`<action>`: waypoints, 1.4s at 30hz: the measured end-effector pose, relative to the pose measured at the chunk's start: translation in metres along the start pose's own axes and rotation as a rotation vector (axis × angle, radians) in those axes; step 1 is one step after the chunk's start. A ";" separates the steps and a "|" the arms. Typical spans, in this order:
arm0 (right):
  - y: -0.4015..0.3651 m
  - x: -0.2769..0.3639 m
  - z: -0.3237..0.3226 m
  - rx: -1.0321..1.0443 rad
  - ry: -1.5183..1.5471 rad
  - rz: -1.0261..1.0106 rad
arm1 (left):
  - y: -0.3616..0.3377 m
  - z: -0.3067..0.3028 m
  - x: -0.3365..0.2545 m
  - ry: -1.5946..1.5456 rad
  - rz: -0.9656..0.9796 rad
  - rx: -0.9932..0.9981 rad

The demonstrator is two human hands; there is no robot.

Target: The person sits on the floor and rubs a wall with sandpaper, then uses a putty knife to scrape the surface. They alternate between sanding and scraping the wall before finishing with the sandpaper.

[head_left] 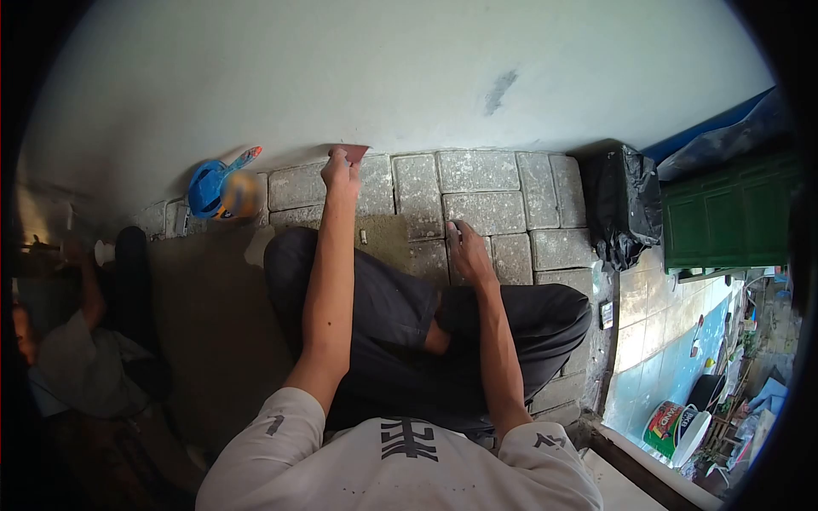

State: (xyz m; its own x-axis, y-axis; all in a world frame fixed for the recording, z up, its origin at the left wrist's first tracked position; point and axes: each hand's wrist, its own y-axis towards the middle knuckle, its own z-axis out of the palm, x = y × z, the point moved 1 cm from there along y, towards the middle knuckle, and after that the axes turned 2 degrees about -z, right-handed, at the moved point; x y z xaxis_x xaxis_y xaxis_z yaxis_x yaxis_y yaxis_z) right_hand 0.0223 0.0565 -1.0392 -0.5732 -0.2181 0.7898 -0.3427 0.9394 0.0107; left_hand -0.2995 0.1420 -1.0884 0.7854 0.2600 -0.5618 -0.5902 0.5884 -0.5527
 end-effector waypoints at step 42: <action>-0.001 -0.003 0.003 0.031 -0.010 0.015 | -0.002 0.009 -0.007 0.102 0.047 0.153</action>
State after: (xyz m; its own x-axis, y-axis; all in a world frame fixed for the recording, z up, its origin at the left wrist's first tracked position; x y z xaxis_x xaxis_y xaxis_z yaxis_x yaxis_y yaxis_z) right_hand 0.0221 0.0554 -1.0429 -0.5860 -0.2067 0.7835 -0.3565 0.9341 -0.0203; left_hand -0.3021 0.1460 -1.0772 0.7301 0.2159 -0.6483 -0.5843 0.6892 -0.4285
